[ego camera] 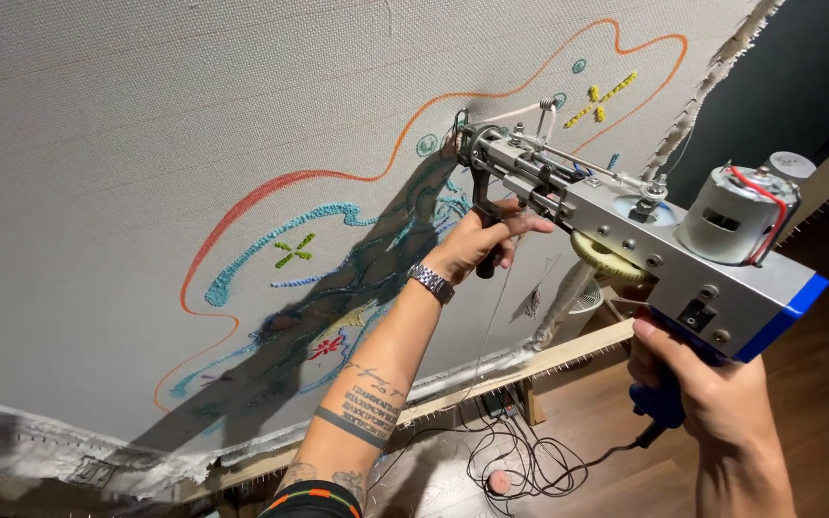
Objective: Using a tufting gun to punch yarn into a stretched canvas following a pre-drawn design.
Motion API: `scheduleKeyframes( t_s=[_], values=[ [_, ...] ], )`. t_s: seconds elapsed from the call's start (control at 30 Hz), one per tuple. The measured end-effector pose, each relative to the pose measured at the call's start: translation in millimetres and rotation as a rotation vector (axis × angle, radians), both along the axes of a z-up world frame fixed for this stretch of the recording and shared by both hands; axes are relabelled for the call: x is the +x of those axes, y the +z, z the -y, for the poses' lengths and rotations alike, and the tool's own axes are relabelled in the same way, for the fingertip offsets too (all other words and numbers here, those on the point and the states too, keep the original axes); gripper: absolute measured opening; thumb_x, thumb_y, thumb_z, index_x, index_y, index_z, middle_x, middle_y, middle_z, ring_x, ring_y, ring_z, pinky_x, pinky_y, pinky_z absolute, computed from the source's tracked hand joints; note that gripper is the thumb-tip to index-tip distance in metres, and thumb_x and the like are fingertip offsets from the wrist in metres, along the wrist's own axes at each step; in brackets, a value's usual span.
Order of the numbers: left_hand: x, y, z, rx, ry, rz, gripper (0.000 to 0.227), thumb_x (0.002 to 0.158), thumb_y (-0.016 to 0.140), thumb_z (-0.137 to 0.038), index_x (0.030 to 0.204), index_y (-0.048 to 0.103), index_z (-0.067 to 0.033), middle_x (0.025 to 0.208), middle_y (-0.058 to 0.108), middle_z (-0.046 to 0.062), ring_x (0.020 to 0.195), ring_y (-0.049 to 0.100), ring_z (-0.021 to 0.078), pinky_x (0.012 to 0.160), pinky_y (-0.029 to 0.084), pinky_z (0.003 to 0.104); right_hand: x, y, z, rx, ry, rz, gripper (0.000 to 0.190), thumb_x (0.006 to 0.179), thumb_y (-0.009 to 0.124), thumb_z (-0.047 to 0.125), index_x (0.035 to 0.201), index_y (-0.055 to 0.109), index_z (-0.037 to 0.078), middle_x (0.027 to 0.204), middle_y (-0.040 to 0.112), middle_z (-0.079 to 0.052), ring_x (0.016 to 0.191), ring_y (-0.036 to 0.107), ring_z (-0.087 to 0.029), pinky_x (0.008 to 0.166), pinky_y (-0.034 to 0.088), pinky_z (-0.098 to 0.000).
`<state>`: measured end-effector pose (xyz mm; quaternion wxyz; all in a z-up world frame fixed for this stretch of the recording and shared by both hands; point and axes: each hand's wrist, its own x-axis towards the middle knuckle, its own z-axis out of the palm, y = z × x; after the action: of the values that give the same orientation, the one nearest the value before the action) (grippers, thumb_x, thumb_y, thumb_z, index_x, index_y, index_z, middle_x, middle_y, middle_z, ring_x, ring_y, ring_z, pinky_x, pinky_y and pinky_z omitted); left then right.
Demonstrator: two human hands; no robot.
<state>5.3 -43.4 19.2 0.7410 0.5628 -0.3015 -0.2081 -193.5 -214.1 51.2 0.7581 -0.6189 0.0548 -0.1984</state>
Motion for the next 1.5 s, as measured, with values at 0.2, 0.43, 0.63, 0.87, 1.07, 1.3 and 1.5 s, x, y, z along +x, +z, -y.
scheduleKeyframes(
  t_s=[0.2,0.43,0.63,0.87,1.07,1.3,1.5],
  values=[
    [-35.8,12.8,12.8,0.14,0.061,-0.043,0.035,0.08,0.057,-0.039,0.092,0.057,-0.0059,0.098,0.068,0.01,0.039,0.047,0.0086,0.036,0.033,0.017,-24.4,-1.3,21.6,-0.046,0.001,-0.018,0.012,0.078,0.057,0.001,0.077,0.045,0.002,0.056,0.037,-0.004,0.043,0.034,-0.016,0.037,0.027,-0.0277],
    [-49.2,33.6,19.6,0.225,0.094,0.109,0.039,0.077,0.059,-0.043,0.097,0.067,-0.0109,0.096,0.07,0.005,0.039,0.044,0.0054,0.04,0.035,0.015,-36.6,-2.3,30.4,-0.039,0.005,0.038,0.012,0.08,0.055,0.005,0.084,0.044,0.002,0.055,0.035,-0.006,0.042,0.031,-0.016,0.039,0.029,-0.0291],
    [-52.9,29.7,18.6,0.315,0.12,0.19,0.033,0.079,0.059,-0.038,0.096,0.07,-0.0134,0.096,0.071,-0.001,0.041,0.042,0.0047,0.041,0.037,0.016,-40.9,-2.0,31.8,-0.035,-0.082,-0.03,0.013,0.08,0.058,0.006,0.084,0.047,0.001,0.06,0.04,-0.007,0.043,0.034,-0.017,0.039,0.03,-0.0294],
    [-53.2,10.9,10.9,0.45,0.128,0.032,0.023,0.078,0.066,-0.031,0.092,0.073,-0.0132,0.063,0.062,-0.003,0.043,0.04,0.0047,0.039,0.032,0.021,-33.4,-0.2,23.3,-0.09,0.069,0.037,0.01,0.08,0.055,0.003,0.084,0.047,-0.003,0.056,0.038,-0.007,0.039,0.034,-0.016,0.036,0.029,-0.029],
    [-44.3,7.3,5.4,0.471,0.143,0.07,0.023,0.079,0.065,-0.03,0.093,0.073,-0.0124,0.047,0.05,-0.001,0.04,0.038,0.0049,0.038,0.031,0.021,-25.5,0.7,14.9,-0.096,0.052,-0.012,0.011,0.08,0.056,0.005,0.077,0.046,-0.001,0.052,0.038,-0.008,0.04,0.034,-0.017,0.036,0.03,-0.0297],
    [-28.7,-2.7,3.1,0.409,0.118,0.101,0.025,0.081,0.064,-0.029,0.094,0.073,-0.0104,0.056,0.059,-0.001,0.042,0.042,0.0048,0.04,0.033,0.019,-17.4,2.7,8.4,-0.084,0.062,0.02,0.011,0.08,0.055,0.002,0.075,0.045,-0.001,0.05,0.038,-0.009,0.037,0.033,-0.018,0.034,0.029,-0.0299],
    [-28.1,4.1,-0.7,0.486,0.116,0.089,0.027,0.081,0.062,-0.032,0.098,0.072,-0.0127,0.045,0.05,0.0,0.04,0.04,0.0054,0.043,0.033,0.019,-14.3,7.4,3.2,-0.079,0.031,-0.017,0.012,0.079,0.056,0.003,0.075,0.046,-0.001,0.049,0.038,-0.009,0.037,0.033,-0.018,0.035,0.028,-0.0301]
  ],
)
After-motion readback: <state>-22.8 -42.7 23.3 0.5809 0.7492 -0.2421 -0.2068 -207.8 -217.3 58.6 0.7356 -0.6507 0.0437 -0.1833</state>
